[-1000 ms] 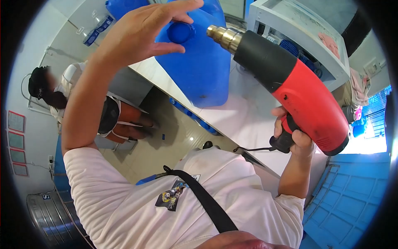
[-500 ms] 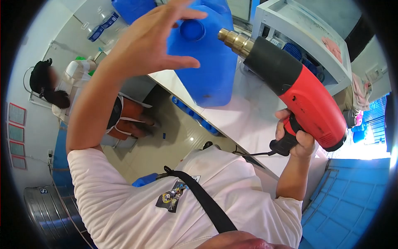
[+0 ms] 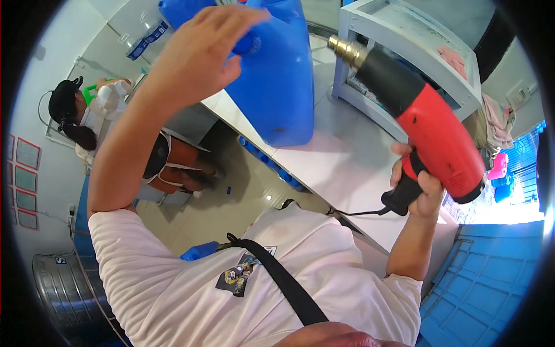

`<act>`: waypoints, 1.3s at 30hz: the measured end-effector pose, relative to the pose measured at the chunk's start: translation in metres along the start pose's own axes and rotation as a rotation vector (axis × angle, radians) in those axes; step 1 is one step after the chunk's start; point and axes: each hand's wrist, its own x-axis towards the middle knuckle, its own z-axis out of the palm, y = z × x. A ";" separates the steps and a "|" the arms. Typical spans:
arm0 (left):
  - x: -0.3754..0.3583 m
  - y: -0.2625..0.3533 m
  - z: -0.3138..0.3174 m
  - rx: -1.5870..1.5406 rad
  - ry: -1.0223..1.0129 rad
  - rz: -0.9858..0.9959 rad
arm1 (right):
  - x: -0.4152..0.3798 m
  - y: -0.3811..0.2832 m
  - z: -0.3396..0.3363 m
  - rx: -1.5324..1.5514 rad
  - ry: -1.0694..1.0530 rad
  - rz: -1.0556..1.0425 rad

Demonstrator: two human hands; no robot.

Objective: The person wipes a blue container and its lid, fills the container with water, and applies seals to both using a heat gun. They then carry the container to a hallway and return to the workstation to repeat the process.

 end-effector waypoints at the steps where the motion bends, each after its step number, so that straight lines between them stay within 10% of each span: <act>1: 0.000 0.001 0.000 0.001 0.005 0.003 | 0.008 -0.008 0.009 -0.002 0.002 -0.005; 3: -0.005 -0.001 -0.001 0.106 -0.362 -0.380 | 0.031 -0.031 0.032 -0.006 0.240 -0.077; 7: -0.002 0.006 0.000 0.058 -0.186 -0.063 | 0.078 -0.074 0.006 -0.156 0.203 -0.094; 10: -0.003 0.011 -0.008 0.122 -0.401 -0.440 | 0.115 -0.095 -0.015 -0.490 0.309 0.005; 13: 0.003 -0.013 -0.003 0.157 -0.145 0.097 | 0.155 -0.107 -0.020 -0.892 0.351 -0.031; 15: 0.013 -0.036 0.005 -0.145 -0.264 -0.588 | 0.185 -0.109 -0.029 -1.176 0.342 -0.067; 19: 0.028 -0.085 0.063 -0.767 -0.490 -0.944 | 0.262 -0.110 -0.045 -1.824 0.228 -0.082; 22: 0.026 -0.132 0.078 -0.942 -0.726 -0.892 | 0.281 -0.108 -0.020 -1.989 0.193 0.320; 24: 0.020 -0.156 0.060 -0.804 -0.794 -0.855 | 0.279 -0.104 -0.047 -2.175 0.243 -0.037; 25: 0.019 -0.163 0.046 -0.640 -0.856 -0.866 | 0.273 -0.104 -0.039 -2.189 0.253 -0.006; 27: -0.004 -0.211 0.059 -0.353 -0.884 -0.475 | 0.254 -0.106 0.005 -2.212 0.453 -0.692; 34: -0.063 -0.293 0.127 -0.207 -0.336 -0.150 | 0.178 0.003 0.145 -1.653 0.328 -0.554; 36: -0.078 -0.295 0.135 -0.300 -0.022 -0.428 | 0.158 0.038 0.152 -1.472 0.254 -0.269; 39: -0.077 -0.292 0.122 -0.678 -0.257 -0.917 | 0.143 0.106 0.151 -1.292 0.143 -0.031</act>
